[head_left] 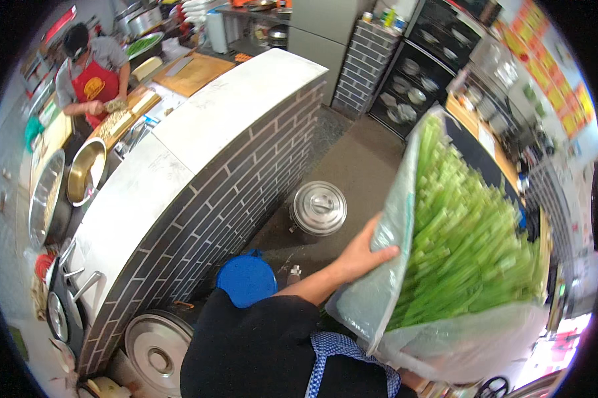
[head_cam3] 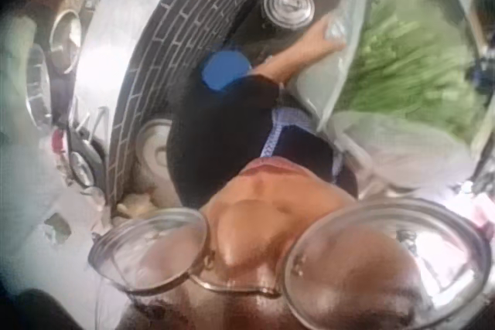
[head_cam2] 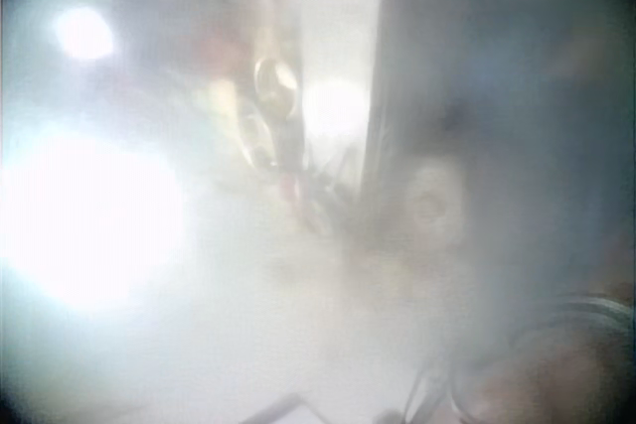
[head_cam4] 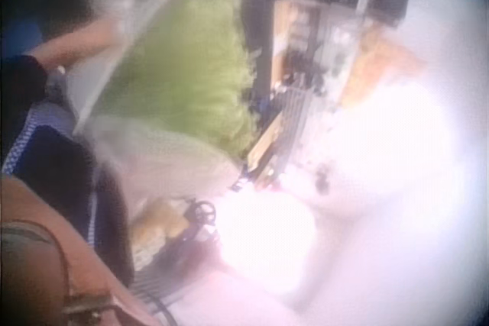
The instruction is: The person removes a large bundle of chives from a plastic bag, sorts through them on a counter, and then finely chops them with a cleaver on a wooden cutting board.
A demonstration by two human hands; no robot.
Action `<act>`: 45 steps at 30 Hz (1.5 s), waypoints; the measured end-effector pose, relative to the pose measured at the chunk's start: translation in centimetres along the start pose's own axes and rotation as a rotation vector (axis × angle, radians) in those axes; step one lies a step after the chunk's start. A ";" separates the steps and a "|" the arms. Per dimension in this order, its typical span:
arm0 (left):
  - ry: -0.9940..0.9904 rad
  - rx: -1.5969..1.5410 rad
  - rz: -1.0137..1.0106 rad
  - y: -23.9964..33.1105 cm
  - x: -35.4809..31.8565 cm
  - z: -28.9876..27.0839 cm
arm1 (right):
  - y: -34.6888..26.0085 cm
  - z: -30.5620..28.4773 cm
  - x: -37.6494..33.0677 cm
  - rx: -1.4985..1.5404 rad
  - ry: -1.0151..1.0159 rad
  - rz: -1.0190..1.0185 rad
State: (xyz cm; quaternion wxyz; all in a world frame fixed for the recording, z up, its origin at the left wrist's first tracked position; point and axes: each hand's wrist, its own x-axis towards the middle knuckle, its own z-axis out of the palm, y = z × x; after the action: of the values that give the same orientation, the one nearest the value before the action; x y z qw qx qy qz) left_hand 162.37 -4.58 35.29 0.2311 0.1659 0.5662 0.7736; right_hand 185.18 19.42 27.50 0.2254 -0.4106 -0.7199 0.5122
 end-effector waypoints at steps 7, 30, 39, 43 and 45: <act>0.657 -0.210 0.241 9.1 7.6 -15.1 | -18.1 25.1 13.0 -0.107 -0.573 -0.532; 1.427 0.101 0.438 8.3 11.8 -48.8 | -39.2 75.6 16.7 -0.685 -0.740 -1.425; 1.911 0.905 0.484 4.8 8.3 -50.5 | -36.2 69.1 23.6 -0.530 -0.725 -1.706; 1.814 0.255 0.294 4.5 4.7 -38.2 | -34.2 68.0 28.5 -0.520 -0.676 -1.836; 2.071 0.481 0.478 1.8 1.2 -32.3 | -33.5 68.9 27.9 -0.448 -0.667 -1.915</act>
State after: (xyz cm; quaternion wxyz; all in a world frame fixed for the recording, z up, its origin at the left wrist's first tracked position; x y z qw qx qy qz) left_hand 144.34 -30.21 27.23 -0.5530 -0.4196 0.5757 0.4321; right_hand 106.09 -0.31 29.93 0.2457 0.4633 -0.8493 0.0606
